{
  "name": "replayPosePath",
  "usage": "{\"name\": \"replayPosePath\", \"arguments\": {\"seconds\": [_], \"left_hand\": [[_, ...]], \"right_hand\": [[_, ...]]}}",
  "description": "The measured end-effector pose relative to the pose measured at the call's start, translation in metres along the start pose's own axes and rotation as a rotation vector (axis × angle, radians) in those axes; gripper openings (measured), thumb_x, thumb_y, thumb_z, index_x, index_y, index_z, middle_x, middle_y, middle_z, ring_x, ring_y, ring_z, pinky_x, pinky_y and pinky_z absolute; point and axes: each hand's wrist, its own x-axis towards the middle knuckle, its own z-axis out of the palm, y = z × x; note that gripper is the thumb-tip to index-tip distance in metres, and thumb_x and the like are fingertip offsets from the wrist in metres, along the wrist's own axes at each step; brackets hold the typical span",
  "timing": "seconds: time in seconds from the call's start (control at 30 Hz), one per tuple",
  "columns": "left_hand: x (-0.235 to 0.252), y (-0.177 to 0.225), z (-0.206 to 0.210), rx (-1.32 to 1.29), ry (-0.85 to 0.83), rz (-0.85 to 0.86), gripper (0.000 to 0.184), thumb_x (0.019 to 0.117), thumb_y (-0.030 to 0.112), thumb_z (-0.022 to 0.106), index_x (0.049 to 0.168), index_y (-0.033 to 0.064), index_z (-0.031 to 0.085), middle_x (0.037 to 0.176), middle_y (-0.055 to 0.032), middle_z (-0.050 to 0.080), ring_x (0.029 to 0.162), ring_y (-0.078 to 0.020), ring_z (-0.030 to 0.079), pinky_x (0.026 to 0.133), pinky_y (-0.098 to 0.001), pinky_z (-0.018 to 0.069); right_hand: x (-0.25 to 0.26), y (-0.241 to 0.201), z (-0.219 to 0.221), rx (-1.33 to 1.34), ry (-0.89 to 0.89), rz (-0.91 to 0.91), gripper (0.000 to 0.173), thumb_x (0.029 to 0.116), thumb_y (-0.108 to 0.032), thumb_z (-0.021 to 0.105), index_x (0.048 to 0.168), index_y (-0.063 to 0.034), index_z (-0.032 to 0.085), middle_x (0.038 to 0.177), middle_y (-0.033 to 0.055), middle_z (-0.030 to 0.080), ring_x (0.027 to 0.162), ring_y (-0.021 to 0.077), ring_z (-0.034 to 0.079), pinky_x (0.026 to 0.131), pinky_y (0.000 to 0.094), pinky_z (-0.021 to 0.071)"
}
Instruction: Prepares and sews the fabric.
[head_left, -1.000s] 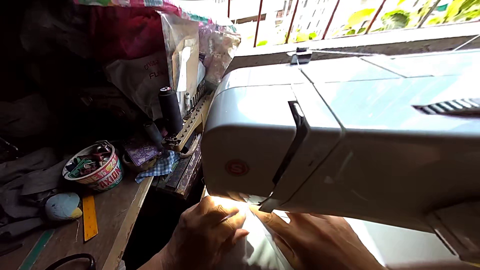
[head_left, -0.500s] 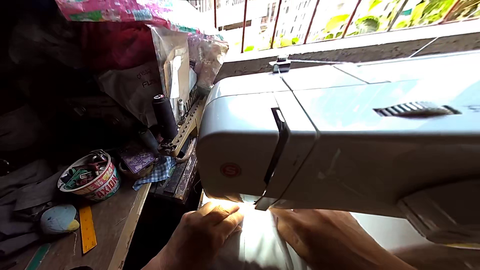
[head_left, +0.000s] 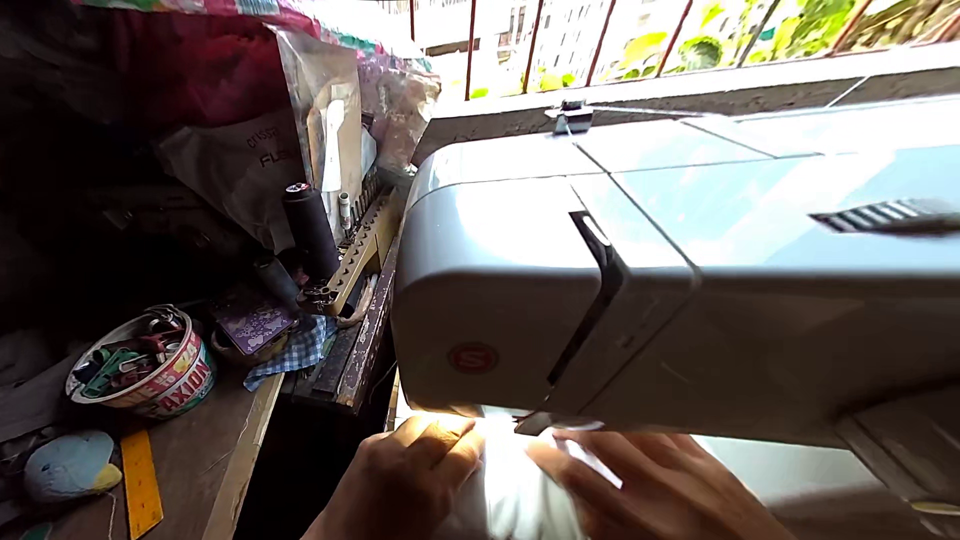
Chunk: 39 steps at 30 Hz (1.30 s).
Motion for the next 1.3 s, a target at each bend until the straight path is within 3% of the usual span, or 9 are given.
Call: {"name": "replayPosePath", "arguments": {"seconds": [0.13, 0.37, 0.73, 0.87, 0.93, 1.1, 1.17, 1.2, 1.3], "left_hand": [[0.002, 0.006, -0.002, 0.057, 0.004, -0.024, 0.019, 0.101, 0.017, 0.058, 0.099, 0.0122, 0.077, 0.091, -0.0025, 0.076, 0.084, -0.0129, 0.072, 0.068, -0.0209, 0.0551], [0.008, 0.02, 0.0, 0.175, -0.009, -0.077, 0.019, 0.0975, 0.014, 0.059, 0.092, 0.0104, 0.077, 0.082, -0.0028, 0.072, 0.071, -0.016, 0.068, 0.057, -0.024, 0.0505], [0.004, 0.0, -0.001, 0.04, 0.001, 0.022, 0.019, 0.0992, 0.013, 0.058, 0.098, 0.0114, 0.076, 0.084, -0.0025, 0.074, 0.077, -0.0128, 0.07, 0.063, -0.0208, 0.0526], [0.004, 0.002, -0.002, 0.011, -0.005, 0.011, 0.02, 0.0996, 0.012, 0.057, 0.1, 0.0111, 0.077, 0.088, -0.0028, 0.075, 0.079, -0.0132, 0.071, 0.065, -0.0214, 0.0536], [0.004, 0.002, -0.002, 0.008, -0.003, 0.006, 0.02, 0.0992, 0.01, 0.057, 0.1, 0.011, 0.076, 0.087, -0.0032, 0.075, 0.078, -0.0137, 0.071, 0.063, -0.0219, 0.0532], [0.004, 0.003, -0.001, 0.002, 0.011, 0.002, 0.02, 0.1001, 0.011, 0.056, 0.099, 0.011, 0.076, 0.086, -0.0028, 0.074, 0.079, -0.0129, 0.07, 0.064, -0.021, 0.0529], [0.004, 0.004, -0.002, 0.005, 0.008, -0.007, 0.02, 0.1004, 0.012, 0.056, 0.099, 0.011, 0.076, 0.086, -0.003, 0.074, 0.079, -0.0131, 0.071, 0.064, -0.0211, 0.0532], [0.004, 0.004, -0.002, 0.007, 0.01, -0.011, 0.02, 0.0996, 0.011, 0.057, 0.098, 0.011, 0.077, 0.085, -0.003, 0.074, 0.079, -0.0132, 0.071, 0.064, -0.0213, 0.053], [0.004, 0.005, -0.002, 0.02, 0.014, -0.021, 0.019, 0.0983, 0.011, 0.058, 0.097, 0.0113, 0.077, 0.084, -0.0028, 0.074, 0.078, -0.0137, 0.071, 0.063, -0.0215, 0.0531]], "right_hand": [[0.007, 0.007, 0.008, -0.095, 0.097, -0.004, 0.018, 0.0969, -0.007, 0.054, 0.094, -0.0089, 0.071, 0.086, 0.0082, 0.071, 0.079, 0.0258, 0.067, 0.065, 0.0344, 0.0501], [0.021, 0.012, 0.015, -0.197, 0.131, -0.021, 0.022, 0.0896, -0.009, 0.056, 0.068, -0.009, 0.062, 0.058, 0.0072, 0.059, 0.052, 0.0231, 0.062, 0.043, 0.0349, 0.0445], [0.017, 0.008, 0.012, -0.083, 0.176, 0.114, 0.022, 0.0921, -0.013, 0.053, 0.076, -0.0087, 0.067, 0.062, 0.0083, 0.064, 0.057, 0.0227, 0.065, 0.049, 0.0342, 0.0479], [0.031, 0.0, 0.011, 0.163, 0.298, 0.383, 0.017, 0.0884, -0.007, 0.061, 0.079, 0.0038, 0.071, 0.073, 0.017, 0.07, 0.07, 0.0166, 0.07, 0.066, 0.0246, 0.0546], [0.038, -0.001, 0.015, 0.203, 0.407, 0.38, 0.017, 0.0889, -0.002, 0.063, 0.074, 0.0057, 0.066, 0.068, 0.0175, 0.067, 0.07, 0.008, 0.065, 0.068, 0.0138, 0.0478], [0.053, -0.01, -0.009, 0.075, 0.142, 0.431, 0.014, 0.0852, 0.005, 0.062, 0.074, 0.0083, 0.071, 0.068, 0.0229, 0.069, 0.063, 0.0266, 0.069, 0.06, 0.0323, 0.0524], [0.054, -0.013, -0.018, 0.122, -0.069, 0.602, 0.017, 0.0908, 0.008, 0.056, 0.088, 0.0155, 0.071, 0.084, 0.031, 0.07, 0.078, 0.04, 0.071, 0.072, 0.0469, 0.0555], [0.053, -0.013, -0.017, 0.147, -0.103, 0.695, 0.019, 0.0921, 0.008, 0.054, 0.093, 0.0184, 0.07, 0.091, 0.0343, 0.07, 0.085, 0.0431, 0.071, 0.078, 0.0491, 0.0546], [0.048, -0.003, 0.003, 0.07, 0.063, 0.741, 0.013, 0.0847, 0.012, 0.058, 0.08, 0.0175, 0.068, 0.081, 0.0326, 0.07, 0.071, 0.0383, 0.07, 0.069, 0.0383, 0.0549]]}}
